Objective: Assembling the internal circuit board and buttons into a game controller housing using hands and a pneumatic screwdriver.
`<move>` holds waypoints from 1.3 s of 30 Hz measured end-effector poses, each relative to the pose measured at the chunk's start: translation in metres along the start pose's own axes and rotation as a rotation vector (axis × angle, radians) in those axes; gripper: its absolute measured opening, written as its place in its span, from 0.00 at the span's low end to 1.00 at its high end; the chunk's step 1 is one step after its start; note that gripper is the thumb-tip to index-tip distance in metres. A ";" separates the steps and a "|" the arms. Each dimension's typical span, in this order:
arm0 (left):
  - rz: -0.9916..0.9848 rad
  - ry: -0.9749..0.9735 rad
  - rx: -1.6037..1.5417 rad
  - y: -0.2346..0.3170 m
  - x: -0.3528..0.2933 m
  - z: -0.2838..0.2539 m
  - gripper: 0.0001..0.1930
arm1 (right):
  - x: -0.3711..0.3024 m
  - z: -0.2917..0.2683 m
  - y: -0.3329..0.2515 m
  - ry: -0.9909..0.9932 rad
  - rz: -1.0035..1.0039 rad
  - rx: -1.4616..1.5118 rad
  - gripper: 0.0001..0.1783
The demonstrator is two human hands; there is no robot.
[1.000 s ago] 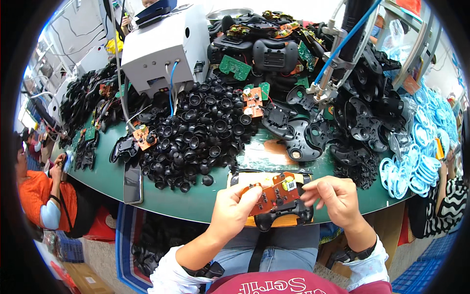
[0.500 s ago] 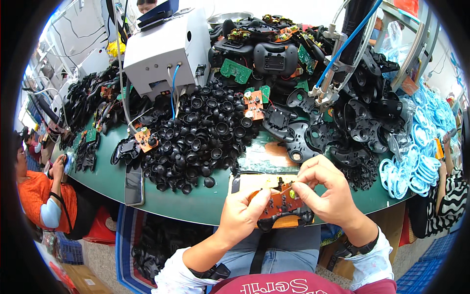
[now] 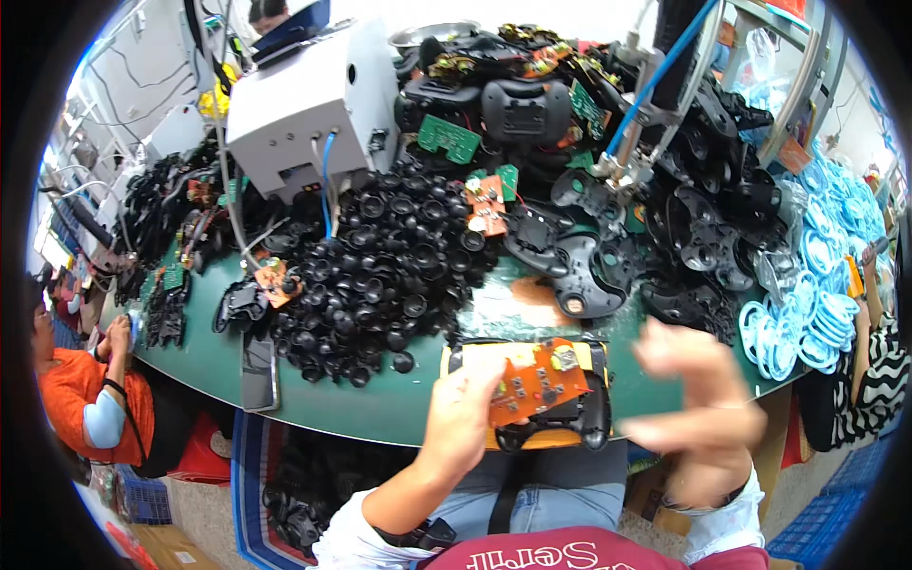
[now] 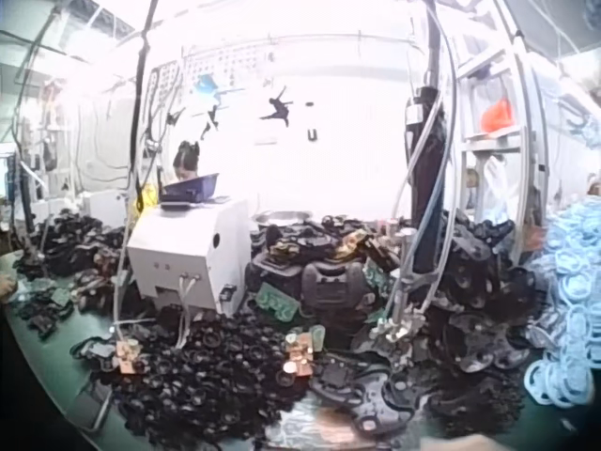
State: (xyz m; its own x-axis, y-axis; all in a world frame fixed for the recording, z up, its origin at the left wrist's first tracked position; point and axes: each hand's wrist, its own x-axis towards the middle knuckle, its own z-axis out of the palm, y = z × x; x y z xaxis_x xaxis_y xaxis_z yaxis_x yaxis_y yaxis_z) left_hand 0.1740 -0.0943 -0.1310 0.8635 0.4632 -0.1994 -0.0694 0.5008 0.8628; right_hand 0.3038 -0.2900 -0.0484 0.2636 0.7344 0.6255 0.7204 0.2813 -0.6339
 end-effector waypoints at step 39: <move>-0.172 -0.031 -0.120 0.009 -0.018 -0.021 0.27 | -0.050 -0.005 0.097 0.010 0.521 -0.456 0.06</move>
State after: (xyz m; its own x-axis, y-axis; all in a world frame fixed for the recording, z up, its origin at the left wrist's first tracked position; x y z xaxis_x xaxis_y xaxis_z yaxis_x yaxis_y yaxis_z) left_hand 0.1472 -0.0829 -0.1290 0.8826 0.3418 -0.3228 0.0229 0.6546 0.7557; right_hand 0.3633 -0.3026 -0.1392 0.6530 0.6966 0.2971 0.6954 -0.3961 -0.5996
